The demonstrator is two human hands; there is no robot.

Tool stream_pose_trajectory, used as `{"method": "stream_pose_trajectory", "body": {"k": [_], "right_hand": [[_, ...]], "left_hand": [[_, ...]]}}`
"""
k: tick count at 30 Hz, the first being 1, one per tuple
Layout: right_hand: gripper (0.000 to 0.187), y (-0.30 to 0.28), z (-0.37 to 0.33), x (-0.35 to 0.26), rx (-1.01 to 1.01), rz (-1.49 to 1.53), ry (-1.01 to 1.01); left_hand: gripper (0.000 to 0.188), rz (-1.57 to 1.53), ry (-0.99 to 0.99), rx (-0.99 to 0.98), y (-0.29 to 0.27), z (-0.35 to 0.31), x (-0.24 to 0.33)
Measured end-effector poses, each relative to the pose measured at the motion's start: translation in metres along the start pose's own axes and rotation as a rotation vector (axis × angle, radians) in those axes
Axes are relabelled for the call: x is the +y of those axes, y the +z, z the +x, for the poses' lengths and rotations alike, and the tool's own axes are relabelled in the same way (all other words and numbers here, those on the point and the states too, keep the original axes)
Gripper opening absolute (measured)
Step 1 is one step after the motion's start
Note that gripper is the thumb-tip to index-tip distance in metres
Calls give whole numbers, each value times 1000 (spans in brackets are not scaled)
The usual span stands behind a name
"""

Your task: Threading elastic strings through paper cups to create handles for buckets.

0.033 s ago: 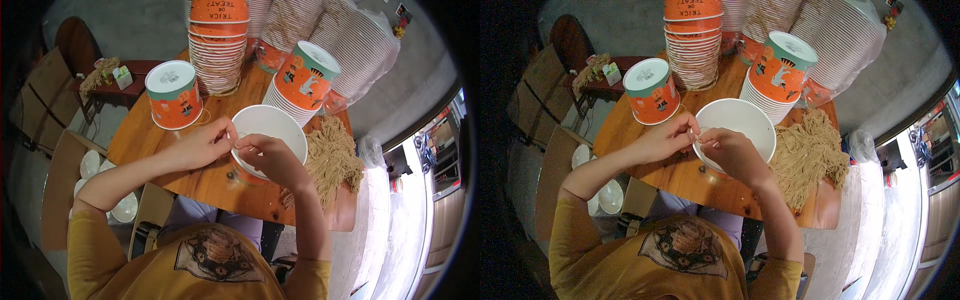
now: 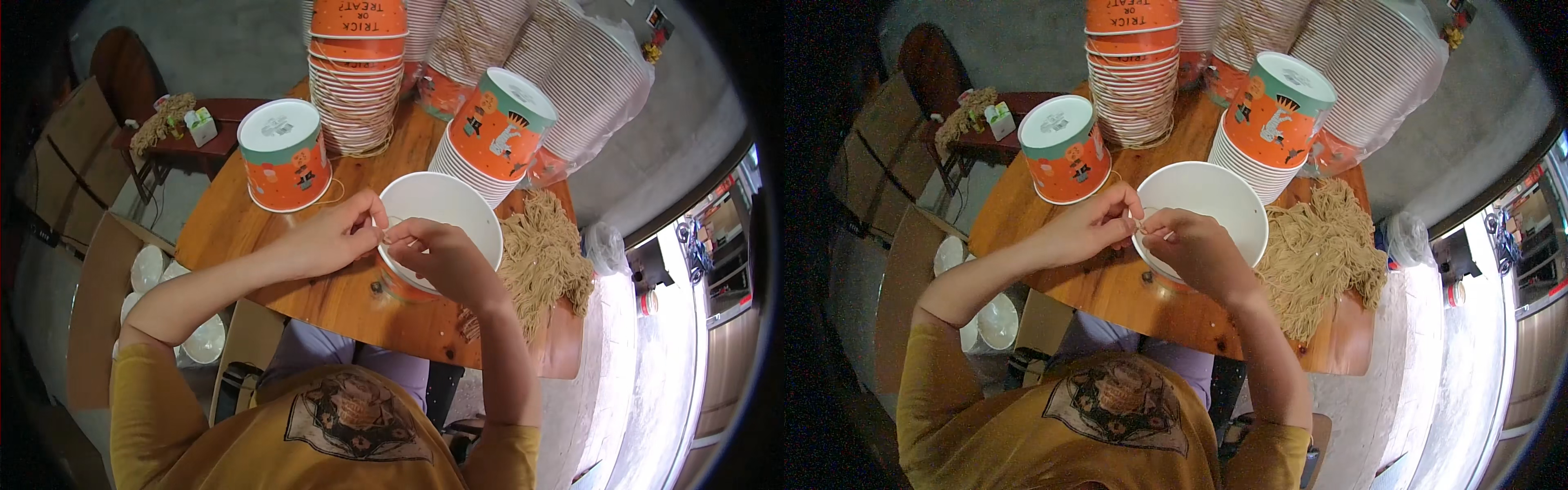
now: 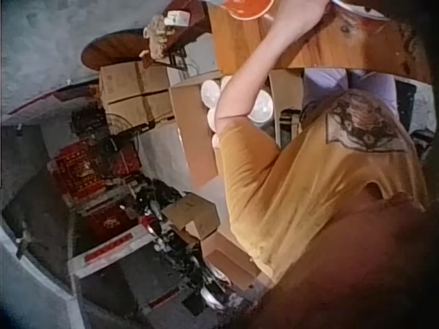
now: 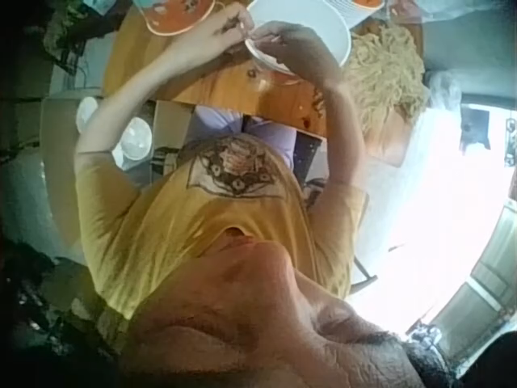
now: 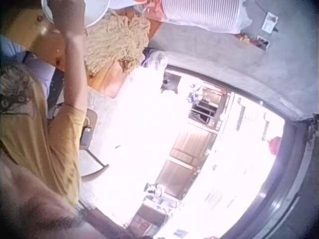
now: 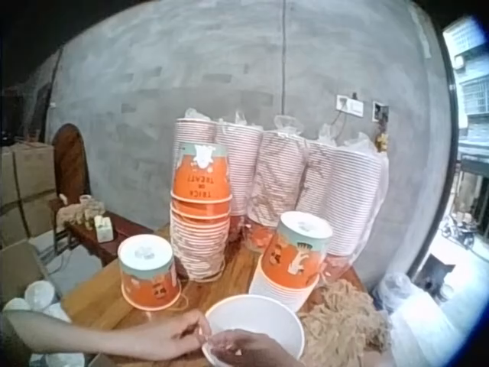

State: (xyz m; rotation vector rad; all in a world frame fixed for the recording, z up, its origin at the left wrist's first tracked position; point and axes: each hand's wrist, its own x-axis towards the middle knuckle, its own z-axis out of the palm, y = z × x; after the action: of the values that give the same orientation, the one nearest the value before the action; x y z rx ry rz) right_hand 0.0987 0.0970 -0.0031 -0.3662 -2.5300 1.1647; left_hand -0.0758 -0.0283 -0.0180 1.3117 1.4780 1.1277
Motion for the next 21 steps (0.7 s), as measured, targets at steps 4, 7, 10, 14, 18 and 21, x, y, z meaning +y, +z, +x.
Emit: {"method": "stream_pose_trajectory", "body": {"k": [4,7,10,14,18,21], "right_hand": [[10,2,6,-6,-28,73,133],[9,6,6,-4,21,16,98],[6,9,6,-2,91,-83,23],[5,10,6,-10,177,-124,-36],[12,1,3,0,206,-218,-39],[18,-2,1,6,243,-285,-52]], "left_hand": [[8,22,12,-14,-2,0,-1],[6,41,29,-15,-4,2,-2],[15,205,69,35,-5,4,0],[18,244,28,70,-2,6,7],[21,255,45,98,-1,10,6],[12,342,-35,50,2,12,17]]}}
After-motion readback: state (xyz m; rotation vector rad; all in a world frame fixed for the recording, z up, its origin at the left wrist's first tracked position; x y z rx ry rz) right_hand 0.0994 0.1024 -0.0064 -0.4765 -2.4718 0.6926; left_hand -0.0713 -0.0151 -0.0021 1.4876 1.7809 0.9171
